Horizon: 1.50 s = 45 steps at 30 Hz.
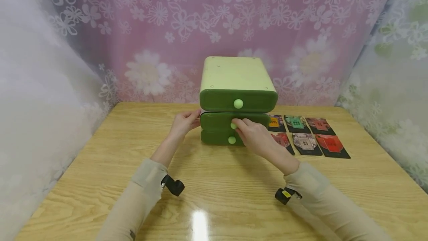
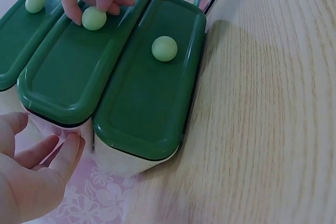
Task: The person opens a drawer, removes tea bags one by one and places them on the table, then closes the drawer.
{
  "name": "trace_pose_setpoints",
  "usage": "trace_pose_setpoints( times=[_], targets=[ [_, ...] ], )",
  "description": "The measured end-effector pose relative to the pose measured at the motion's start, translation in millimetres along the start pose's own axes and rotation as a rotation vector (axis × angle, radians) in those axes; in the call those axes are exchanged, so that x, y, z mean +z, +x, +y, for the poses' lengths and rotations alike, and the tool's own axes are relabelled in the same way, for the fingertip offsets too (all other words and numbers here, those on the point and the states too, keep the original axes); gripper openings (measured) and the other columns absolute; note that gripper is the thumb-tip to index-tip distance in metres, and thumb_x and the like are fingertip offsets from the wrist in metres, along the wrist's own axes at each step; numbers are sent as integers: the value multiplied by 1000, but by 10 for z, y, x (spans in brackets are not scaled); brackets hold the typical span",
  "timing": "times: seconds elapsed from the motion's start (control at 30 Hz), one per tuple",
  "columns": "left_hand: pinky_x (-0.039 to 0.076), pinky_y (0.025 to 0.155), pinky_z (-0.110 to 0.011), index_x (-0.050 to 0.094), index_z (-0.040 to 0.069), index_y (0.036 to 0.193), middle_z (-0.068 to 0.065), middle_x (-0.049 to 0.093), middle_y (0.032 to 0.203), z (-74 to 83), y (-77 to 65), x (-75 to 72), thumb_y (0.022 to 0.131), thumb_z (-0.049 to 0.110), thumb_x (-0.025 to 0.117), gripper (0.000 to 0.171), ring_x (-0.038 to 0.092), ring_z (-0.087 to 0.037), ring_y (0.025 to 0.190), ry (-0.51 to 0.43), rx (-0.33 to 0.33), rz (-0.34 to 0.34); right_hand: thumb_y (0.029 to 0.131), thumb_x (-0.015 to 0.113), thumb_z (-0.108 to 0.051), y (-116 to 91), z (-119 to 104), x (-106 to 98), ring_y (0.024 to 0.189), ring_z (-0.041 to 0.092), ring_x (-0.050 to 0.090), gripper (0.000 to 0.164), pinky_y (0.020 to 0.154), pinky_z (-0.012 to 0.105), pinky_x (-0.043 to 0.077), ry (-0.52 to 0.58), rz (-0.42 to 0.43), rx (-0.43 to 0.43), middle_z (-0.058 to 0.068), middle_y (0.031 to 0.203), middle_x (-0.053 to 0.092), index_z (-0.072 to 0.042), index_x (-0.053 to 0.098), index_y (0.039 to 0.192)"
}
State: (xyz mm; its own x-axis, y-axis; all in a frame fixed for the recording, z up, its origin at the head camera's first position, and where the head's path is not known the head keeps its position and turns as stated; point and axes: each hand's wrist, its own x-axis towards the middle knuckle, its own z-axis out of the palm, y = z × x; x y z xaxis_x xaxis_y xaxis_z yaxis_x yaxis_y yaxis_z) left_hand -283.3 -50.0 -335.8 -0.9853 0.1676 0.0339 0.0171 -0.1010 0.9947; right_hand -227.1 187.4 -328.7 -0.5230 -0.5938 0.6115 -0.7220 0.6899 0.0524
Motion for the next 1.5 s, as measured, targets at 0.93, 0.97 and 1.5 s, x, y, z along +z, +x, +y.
trace_pose_setpoints(
  times=[0.93, 0.97, 1.5],
  targets=[
    [43, 92, -35, 50, 9, 121, -6, 52, 117, -52, -73, -71, 80, 37, 64, 51, 47, -15, 103, 265, 124, -117, 75, 65, -5, -100, 75, 38, 49, 9, 45, 20, 30, 19, 28, -34, 23, -213, 2, 73, 56, -9, 61, 94],
    [43, 91, -34, 51, 10, 120, -5, 53, 116, -53, -70, -68, 80, 38, 64, 50, 48, -14, 102, 262, 122, -107, 76, 65, -7, -96, 76, 41, 49, 10, 44, 19, 30, 20, 29, -34, -16, -205, 2, 73, 56, -9, 61, 95],
    [43, 91, -33, 51, 8, 120, -7, 52, 118, -48, -71, -82, 80, 37, 64, 51, 48, -15, 102, 252, 91, -104, 83, 60, -10, -12, 56, 288, 41, 9, 37, 17, 33, 24, 33, -50, -490, -26, -3, 52, 37, -8, 47, 93]
  ],
)
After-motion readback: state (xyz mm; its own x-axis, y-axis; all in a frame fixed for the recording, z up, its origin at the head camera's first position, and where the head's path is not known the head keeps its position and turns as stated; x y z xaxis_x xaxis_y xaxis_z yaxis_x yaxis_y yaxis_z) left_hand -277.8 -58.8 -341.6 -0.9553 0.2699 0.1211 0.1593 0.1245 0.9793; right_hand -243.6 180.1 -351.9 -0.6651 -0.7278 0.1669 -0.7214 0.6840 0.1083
